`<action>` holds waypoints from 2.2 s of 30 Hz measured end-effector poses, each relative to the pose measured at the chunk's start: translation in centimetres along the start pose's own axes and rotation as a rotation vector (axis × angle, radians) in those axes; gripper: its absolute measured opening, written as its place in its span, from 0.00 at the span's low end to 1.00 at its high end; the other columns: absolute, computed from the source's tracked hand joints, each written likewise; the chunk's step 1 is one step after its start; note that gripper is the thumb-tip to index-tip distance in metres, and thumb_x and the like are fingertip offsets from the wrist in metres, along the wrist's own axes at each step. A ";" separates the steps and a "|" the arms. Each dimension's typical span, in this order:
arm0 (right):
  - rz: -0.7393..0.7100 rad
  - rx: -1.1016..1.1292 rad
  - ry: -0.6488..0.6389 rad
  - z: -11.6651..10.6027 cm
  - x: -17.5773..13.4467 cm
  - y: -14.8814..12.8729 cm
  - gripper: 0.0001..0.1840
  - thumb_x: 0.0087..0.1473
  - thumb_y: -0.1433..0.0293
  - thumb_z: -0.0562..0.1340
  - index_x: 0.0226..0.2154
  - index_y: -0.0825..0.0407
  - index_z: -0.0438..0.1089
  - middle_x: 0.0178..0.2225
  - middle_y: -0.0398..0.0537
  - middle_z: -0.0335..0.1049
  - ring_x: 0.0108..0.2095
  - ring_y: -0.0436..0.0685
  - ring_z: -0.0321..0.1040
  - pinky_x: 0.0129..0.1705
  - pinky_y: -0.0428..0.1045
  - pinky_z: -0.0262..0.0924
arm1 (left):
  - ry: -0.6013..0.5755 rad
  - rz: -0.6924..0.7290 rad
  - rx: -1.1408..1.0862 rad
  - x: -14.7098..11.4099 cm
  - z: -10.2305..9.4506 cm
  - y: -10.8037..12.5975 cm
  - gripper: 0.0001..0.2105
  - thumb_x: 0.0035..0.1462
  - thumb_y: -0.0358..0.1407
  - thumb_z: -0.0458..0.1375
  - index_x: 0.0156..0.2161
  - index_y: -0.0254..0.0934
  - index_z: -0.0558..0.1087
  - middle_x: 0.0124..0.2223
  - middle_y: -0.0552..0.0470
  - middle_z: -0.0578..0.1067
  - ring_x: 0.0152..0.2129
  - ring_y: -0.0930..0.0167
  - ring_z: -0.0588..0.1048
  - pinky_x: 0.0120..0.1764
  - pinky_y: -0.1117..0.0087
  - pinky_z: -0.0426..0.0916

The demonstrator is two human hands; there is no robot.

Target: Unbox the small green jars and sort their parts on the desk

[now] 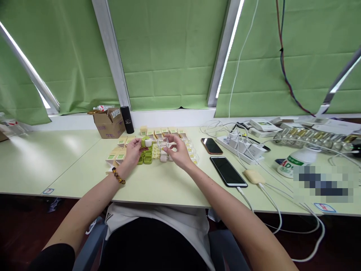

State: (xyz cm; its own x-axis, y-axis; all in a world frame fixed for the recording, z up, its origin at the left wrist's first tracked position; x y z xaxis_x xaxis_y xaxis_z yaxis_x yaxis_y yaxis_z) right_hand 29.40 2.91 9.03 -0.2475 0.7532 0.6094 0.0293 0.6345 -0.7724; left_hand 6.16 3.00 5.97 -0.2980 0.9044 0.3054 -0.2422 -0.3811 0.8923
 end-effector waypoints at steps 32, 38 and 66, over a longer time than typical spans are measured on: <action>0.013 -0.819 0.013 -10.0 -9.1 -1.1 0.13 0.57 0.71 0.64 0.46 0.48 0.72 0.51 0.56 0.72 0.37 0.61 0.75 0.42 0.59 0.70 | -0.081 -0.057 -0.028 -0.1 0.6 -0.9 0.10 0.56 0.37 0.70 0.35 0.36 0.73 0.38 0.48 0.79 0.31 0.73 0.78 0.32 0.71 0.77; -0.170 -0.526 -0.007 -2.4 -4.4 -3.2 0.22 0.59 0.68 0.66 0.56 0.44 0.69 0.55 0.55 0.74 0.50 0.69 0.72 0.53 0.66 0.69 | -0.178 -0.138 -0.089 -1.1 2.1 -1.0 0.14 0.51 0.37 0.73 0.38 0.35 0.74 0.38 0.48 0.80 0.30 0.72 0.79 0.32 0.70 0.77; 0.004 0.208 -0.015 3.1 -0.7 1.9 0.29 0.52 0.52 0.74 0.53 0.44 0.74 0.58 0.53 0.73 0.58 0.65 0.71 0.62 0.62 0.67 | -0.368 0.557 0.524 -3.7 2.9 4.1 0.19 0.66 0.37 0.62 0.61 0.44 0.74 0.62 0.41 0.75 0.62 0.57 0.69 0.59 0.56 0.68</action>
State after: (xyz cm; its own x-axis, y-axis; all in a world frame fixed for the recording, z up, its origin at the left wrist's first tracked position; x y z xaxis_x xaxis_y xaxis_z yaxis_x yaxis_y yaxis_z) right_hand 26.58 3.10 6.56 -0.2624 0.7522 0.6044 -0.1695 0.5807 -0.7963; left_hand 8.95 -1.35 9.47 0.0946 0.6501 0.7539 0.3366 -0.7336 0.5903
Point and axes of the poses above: each hand's wrist, its own x-axis towards the middle knuckle, its own z-axis out of the palm, y = z × x, the point moved 6 cm from there along x, towards the middle knuckle
